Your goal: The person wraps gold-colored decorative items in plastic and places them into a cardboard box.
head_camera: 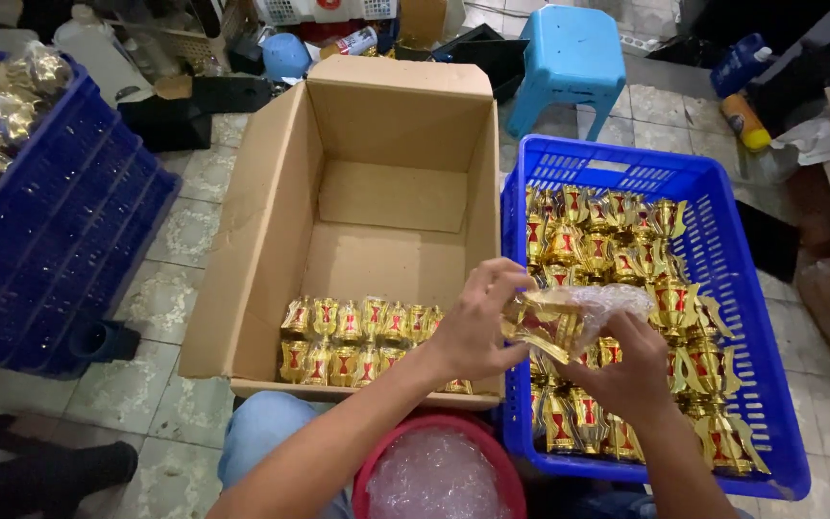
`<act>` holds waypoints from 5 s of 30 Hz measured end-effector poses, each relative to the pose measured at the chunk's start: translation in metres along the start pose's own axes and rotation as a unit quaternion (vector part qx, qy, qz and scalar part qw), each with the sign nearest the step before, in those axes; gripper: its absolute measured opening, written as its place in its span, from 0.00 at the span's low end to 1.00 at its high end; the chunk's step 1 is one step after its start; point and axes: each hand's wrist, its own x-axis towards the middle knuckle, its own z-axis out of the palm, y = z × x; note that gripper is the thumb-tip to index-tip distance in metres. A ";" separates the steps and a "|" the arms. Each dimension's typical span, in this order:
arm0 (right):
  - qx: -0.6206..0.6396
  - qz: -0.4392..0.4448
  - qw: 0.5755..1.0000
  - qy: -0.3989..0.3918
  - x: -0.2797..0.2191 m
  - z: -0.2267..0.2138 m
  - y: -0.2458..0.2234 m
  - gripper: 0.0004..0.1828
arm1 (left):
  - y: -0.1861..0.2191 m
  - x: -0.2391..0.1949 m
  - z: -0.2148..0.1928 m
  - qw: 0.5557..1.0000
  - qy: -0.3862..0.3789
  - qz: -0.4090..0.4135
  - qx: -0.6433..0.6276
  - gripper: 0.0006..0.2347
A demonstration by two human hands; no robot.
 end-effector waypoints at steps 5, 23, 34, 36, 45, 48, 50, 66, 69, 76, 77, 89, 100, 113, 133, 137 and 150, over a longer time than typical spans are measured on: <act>-0.070 -0.030 0.997 0.015 -0.006 0.015 0.015 0.25 | 0.015 0.006 -0.013 0.983 -0.041 -0.165 -0.067 0.50; -0.076 -0.023 0.997 -0.026 -0.006 0.057 -0.012 0.27 | 0.010 -0.008 0.022 0.959 0.002 -0.274 -0.073 0.43; -0.070 0.021 0.997 0.002 -0.007 0.055 -0.024 0.18 | 0.017 -0.013 0.037 0.933 0.041 -0.330 -0.137 0.43; -0.067 0.017 0.998 0.003 -0.007 0.055 -0.025 0.20 | 0.018 -0.012 0.035 0.930 0.049 -0.333 -0.149 0.42; 0.063 -0.003 0.998 -0.001 0.009 0.011 -0.047 0.24 | -0.014 -0.006 0.031 0.903 0.070 -0.382 -0.182 0.32; 0.014 0.055 0.995 0.081 0.008 0.008 -0.022 0.22 | 0.000 -0.004 0.019 0.901 0.032 -0.399 -0.170 0.33; 0.158 0.109 0.980 0.052 0.005 0.017 -0.002 0.31 | 0.010 -0.008 0.015 0.896 0.007 -0.406 -0.180 0.36; 0.126 -0.081 0.982 0.115 0.016 0.024 -0.024 0.14 | 0.002 -0.017 0.026 0.864 -0.042 -0.449 -0.222 0.37; 0.100 -0.079 0.985 0.115 0.017 0.021 -0.026 0.18 | 0.009 -0.015 0.020 0.851 -0.048 -0.460 -0.247 0.36; 0.021 -0.050 0.998 -0.011 0.017 0.005 -0.036 0.08 | 0.008 -0.015 0.011 0.893 -0.030 -0.424 -0.149 0.35; 0.024 -0.047 0.998 -0.026 0.017 0.001 -0.037 0.07 | 0.009 -0.014 0.008 0.907 -0.028 -0.405 -0.111 0.35; 0.151 0.047 0.975 -0.157 0.023 -0.011 -0.024 0.19 | 0.008 -0.019 0.013 0.966 -0.015 -0.258 -0.021 0.35; -0.044 0.056 0.997 0.008 -0.002 0.037 0.017 0.14 | -0.003 -0.029 0.034 0.981 0.069 -0.177 0.026 0.38; 0.097 0.037 0.977 -0.188 0.024 -0.008 -0.031 0.14 | -0.008 -0.030 0.033 0.980 0.011 -0.197 -0.004 0.38; 0.027 0.060 0.998 0.007 0.007 0.036 -0.007 0.12 | 0.014 -0.030 0.034 0.983 0.103 -0.134 0.075 0.35; 0.016 0.077 0.996 0.048 0.005 0.041 0.003 0.14 | 0.016 -0.028 0.029 0.984 0.099 -0.130 0.071 0.35; 0.241 0.153 0.953 -0.101 0.007 0.023 0.012 0.13 | 0.008 -0.023 0.034 0.986 0.156 -0.065 0.005 0.33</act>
